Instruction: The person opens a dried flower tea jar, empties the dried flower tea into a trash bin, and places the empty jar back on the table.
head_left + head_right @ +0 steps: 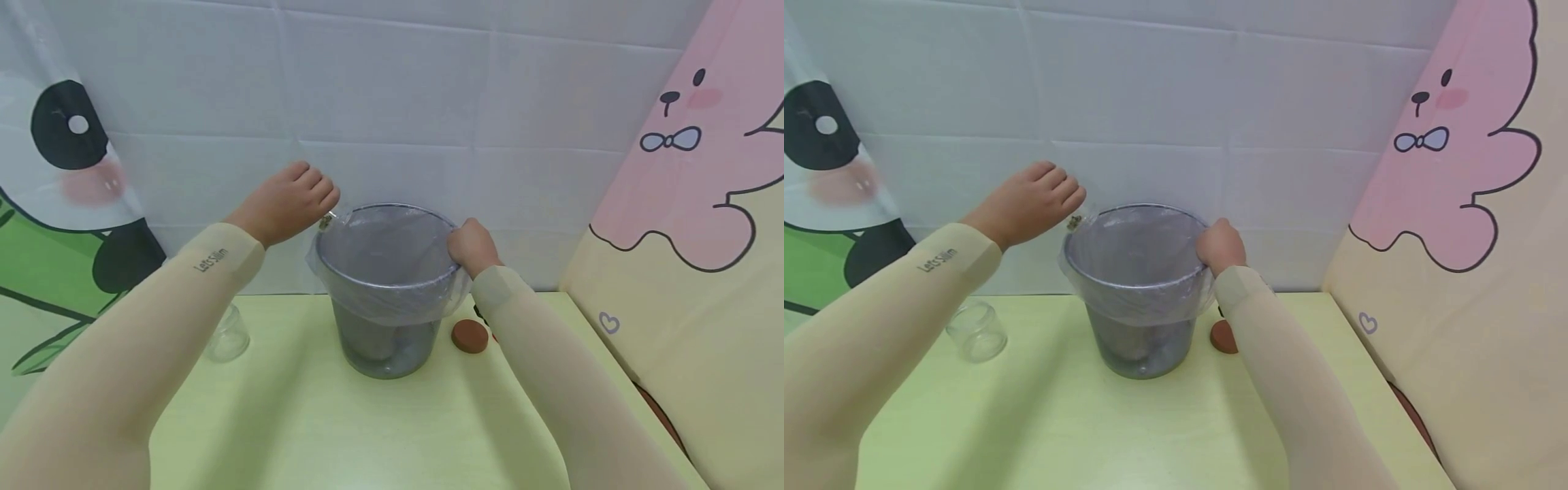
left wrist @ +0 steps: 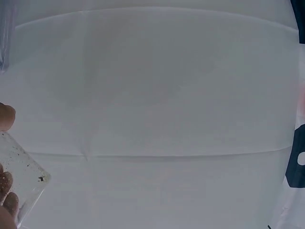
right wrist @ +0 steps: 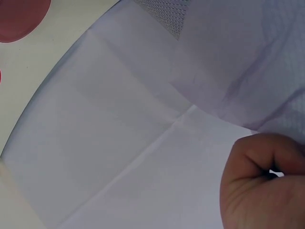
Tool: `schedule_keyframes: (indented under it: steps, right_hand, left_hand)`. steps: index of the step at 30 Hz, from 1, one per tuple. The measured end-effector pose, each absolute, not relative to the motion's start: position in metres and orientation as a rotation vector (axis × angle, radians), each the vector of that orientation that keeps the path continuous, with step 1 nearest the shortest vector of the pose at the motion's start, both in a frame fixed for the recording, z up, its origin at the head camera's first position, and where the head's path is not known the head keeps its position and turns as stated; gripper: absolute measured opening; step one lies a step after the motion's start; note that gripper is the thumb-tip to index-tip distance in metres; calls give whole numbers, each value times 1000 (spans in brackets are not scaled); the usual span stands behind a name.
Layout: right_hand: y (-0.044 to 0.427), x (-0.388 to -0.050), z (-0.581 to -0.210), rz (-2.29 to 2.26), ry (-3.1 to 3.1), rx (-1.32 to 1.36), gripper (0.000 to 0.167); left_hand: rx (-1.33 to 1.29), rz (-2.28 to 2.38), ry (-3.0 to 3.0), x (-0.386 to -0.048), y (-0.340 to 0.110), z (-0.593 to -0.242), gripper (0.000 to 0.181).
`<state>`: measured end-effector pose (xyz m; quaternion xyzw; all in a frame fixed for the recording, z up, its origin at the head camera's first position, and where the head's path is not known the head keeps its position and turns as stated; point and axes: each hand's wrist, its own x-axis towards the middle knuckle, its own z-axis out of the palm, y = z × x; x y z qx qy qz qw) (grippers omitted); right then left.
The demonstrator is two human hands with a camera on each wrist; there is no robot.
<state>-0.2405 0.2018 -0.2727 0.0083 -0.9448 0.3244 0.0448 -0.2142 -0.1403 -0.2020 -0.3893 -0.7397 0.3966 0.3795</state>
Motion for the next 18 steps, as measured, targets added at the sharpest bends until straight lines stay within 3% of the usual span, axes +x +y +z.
schedule_keyframes:
  steps: [12, 18]
  right_hand:
    - [201, -239, -274, 972, -2876, 16, 52]
    - [203, -238, -273, 954, -2880, 28, 52]
  left_hand:
    - [-985, 1065, -1895, -215, -137, -202, 29]
    - [-914, 1031, -1926, -207, -125, -170, 34]
